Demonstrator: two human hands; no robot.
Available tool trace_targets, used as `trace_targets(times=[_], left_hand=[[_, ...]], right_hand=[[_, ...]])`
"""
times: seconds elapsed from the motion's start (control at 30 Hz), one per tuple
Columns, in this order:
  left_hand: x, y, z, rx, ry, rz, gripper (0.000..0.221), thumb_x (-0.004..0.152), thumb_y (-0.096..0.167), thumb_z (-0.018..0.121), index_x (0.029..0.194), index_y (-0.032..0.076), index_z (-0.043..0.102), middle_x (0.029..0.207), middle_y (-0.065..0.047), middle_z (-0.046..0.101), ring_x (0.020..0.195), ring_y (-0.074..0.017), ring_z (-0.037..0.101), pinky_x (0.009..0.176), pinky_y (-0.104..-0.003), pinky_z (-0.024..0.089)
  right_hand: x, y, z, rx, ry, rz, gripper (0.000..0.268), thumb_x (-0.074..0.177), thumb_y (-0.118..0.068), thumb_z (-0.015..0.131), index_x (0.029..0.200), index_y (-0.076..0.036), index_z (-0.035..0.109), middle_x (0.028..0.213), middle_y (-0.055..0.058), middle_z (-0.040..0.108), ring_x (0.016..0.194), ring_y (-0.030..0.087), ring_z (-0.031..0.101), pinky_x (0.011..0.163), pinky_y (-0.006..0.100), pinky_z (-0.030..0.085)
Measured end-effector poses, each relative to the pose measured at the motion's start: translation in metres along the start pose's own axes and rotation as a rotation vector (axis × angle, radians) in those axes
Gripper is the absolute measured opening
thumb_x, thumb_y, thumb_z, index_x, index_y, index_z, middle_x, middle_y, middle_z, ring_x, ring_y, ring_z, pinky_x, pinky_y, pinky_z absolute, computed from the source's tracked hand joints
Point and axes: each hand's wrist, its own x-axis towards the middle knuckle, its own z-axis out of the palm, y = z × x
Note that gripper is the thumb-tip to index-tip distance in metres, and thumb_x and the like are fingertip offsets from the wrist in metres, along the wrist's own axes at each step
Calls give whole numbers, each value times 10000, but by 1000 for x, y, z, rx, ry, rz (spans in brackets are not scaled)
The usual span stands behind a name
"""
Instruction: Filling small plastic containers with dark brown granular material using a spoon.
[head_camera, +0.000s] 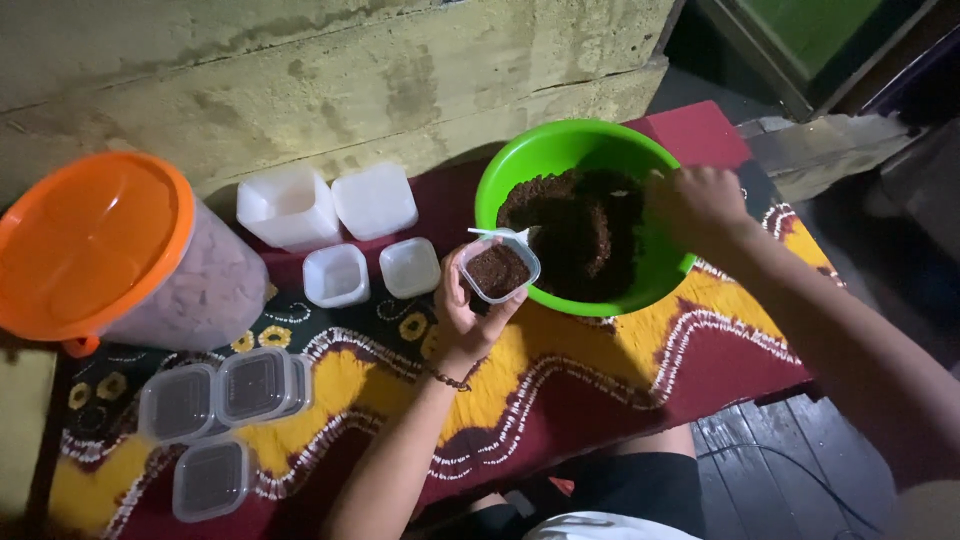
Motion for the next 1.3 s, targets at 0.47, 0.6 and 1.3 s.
trace_targets(times=[0.47,0.6,1.3], left_hand=[[1,1,0,-6,-26,-17,695,753,344,895,1269,0,582,1206,-177,681,1152,-334,681,1032,-438,511],[3,7,-2,-1,-39,-16,675,760,340,881,1268,5,588,1198,-176,696,1141,-335,688,1019,-434,519],[0,7,-1,-44,-43,-32,680,766,296,886,1281,-17,572,1232,-202,663,1187,-335,659,1051,-433,493]], right_hand=[[-19,-18,-75,33,-281,-330,149,991,-234,607,1097,-169,688,803,62,740,796,274,791,704,435,674],[-23,-4,-84,600,-394,-164,275,1042,-256,557,1172,-75,719,845,189,770,784,364,809,691,510,681],[-30,27,-93,804,-221,-12,261,1014,-229,620,1165,-113,798,807,211,774,691,402,761,692,486,639]])
